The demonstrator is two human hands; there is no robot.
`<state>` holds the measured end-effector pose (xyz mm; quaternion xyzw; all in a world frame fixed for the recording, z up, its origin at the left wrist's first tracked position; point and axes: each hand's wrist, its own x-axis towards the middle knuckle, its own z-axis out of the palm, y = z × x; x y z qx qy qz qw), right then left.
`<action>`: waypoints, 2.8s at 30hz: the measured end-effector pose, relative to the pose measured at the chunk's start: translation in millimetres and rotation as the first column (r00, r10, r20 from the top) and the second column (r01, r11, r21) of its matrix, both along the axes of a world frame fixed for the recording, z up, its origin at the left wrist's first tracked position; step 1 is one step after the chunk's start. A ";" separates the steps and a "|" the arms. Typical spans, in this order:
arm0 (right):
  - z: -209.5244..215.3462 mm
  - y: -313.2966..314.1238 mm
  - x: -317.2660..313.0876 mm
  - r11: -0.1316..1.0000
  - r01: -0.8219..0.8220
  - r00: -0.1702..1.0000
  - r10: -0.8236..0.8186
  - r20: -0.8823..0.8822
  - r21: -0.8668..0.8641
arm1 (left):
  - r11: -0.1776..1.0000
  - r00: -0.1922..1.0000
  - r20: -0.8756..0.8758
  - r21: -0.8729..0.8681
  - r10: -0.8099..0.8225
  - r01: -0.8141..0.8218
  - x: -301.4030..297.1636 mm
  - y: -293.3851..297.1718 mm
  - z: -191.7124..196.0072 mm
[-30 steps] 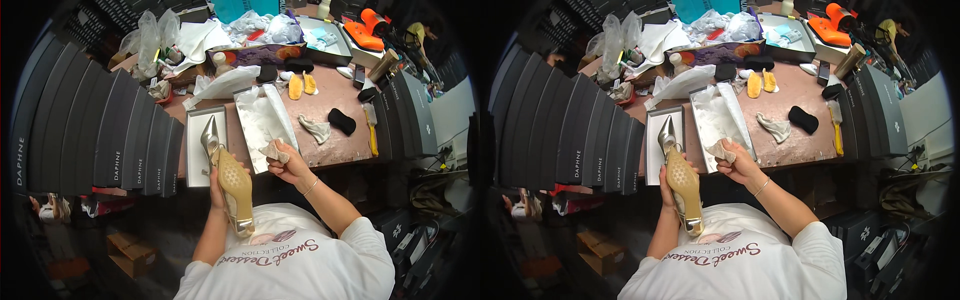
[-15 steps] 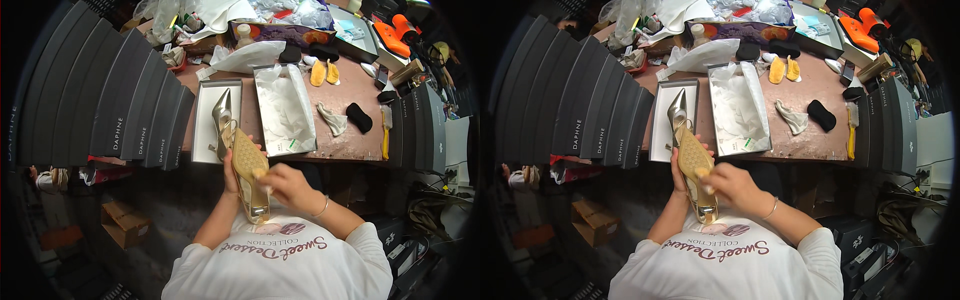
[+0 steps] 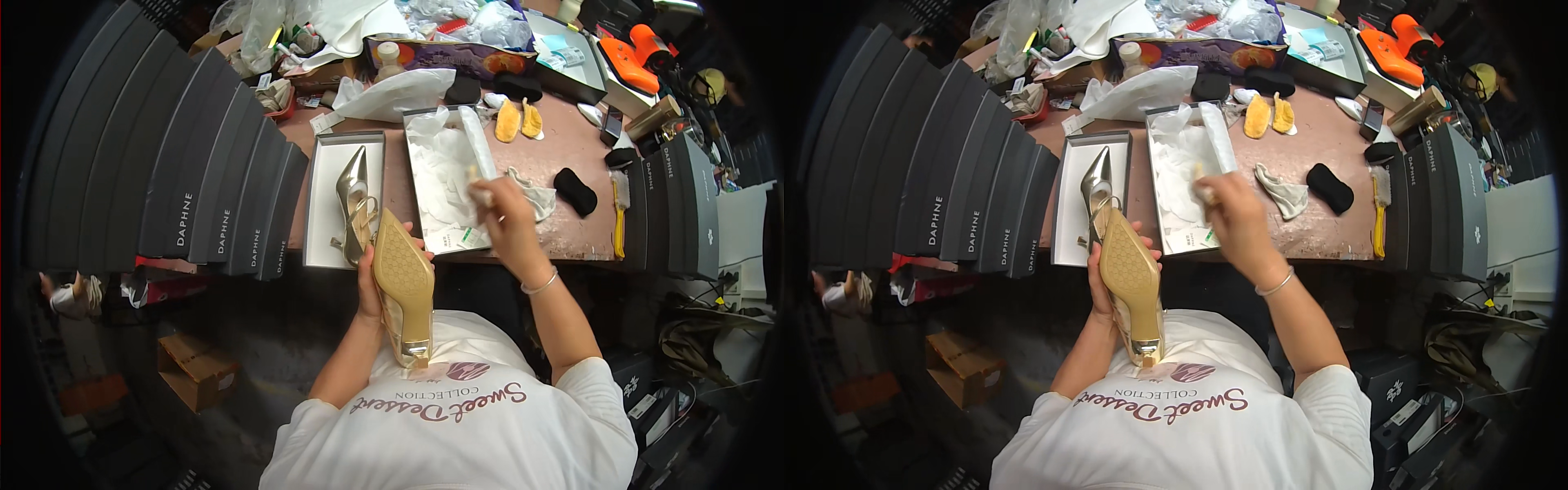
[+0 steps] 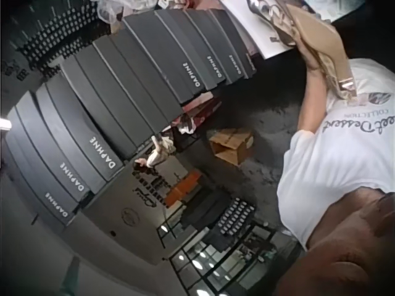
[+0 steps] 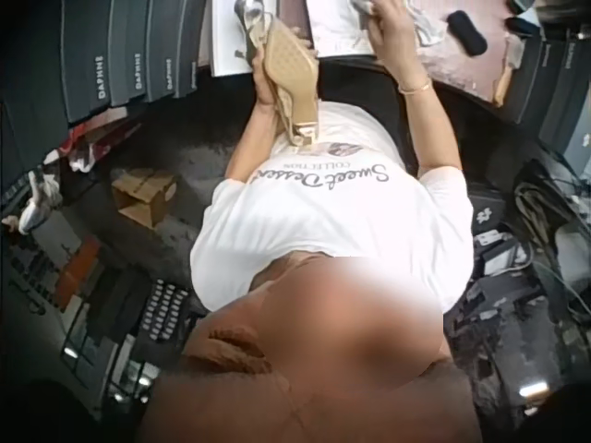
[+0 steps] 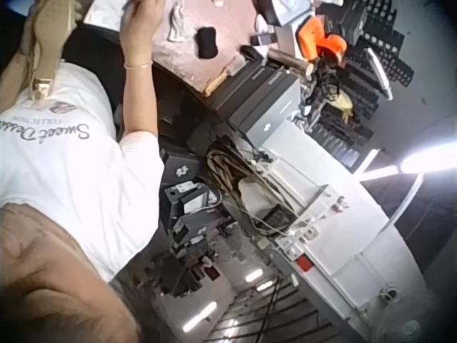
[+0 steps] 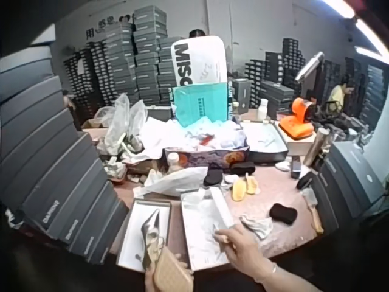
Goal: Cleaning gold high-heeled shoes and packing them into a branded shoe box with tissue paper.
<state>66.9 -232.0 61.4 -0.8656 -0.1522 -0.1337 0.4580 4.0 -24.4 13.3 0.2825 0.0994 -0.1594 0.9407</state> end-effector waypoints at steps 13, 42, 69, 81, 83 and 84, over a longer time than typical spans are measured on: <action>-44.1 58.9 -57.5 0.453 -0.194 0.355 0.859 -0.369 0.870 | 0.983 0.958 0.285 0.179 -0.014 -0.039 52.6 14.3 40.9; -67.5 6.9 -60.0 0.472 0.162 0.490 0.724 -0.486 0.867 | 0.992 0.992 0.043 -0.002 -0.122 0.123 -5.3 50.9 -33.5; -44.2 22.6 -76.9 0.562 0.175 0.483 0.666 -0.568 0.808 | 0.915 0.950 -0.269 0.323 -0.156 0.242 34.8 87.9 -31.0; -46.9 68.1 -96.8 0.641 -0.351 0.393 0.763 -0.513 0.683 | 0.989 0.987 0.147 0.139 -0.062 0.041 -20.3 82.0 -24.9; -41.4 78.1 -104.9 0.644 -0.371 0.442 0.756 -0.482 0.669 | 0.947 0.978 0.210 -0.316 0.015 0.053 -41.4 63.0 -47.9; -44.0 80.9 -106.9 0.639 -0.384 0.454 0.760 -0.466 0.667 | 0.852 0.972 0.221 -0.521 0.073 0.054 -48.1 59.8 -55.5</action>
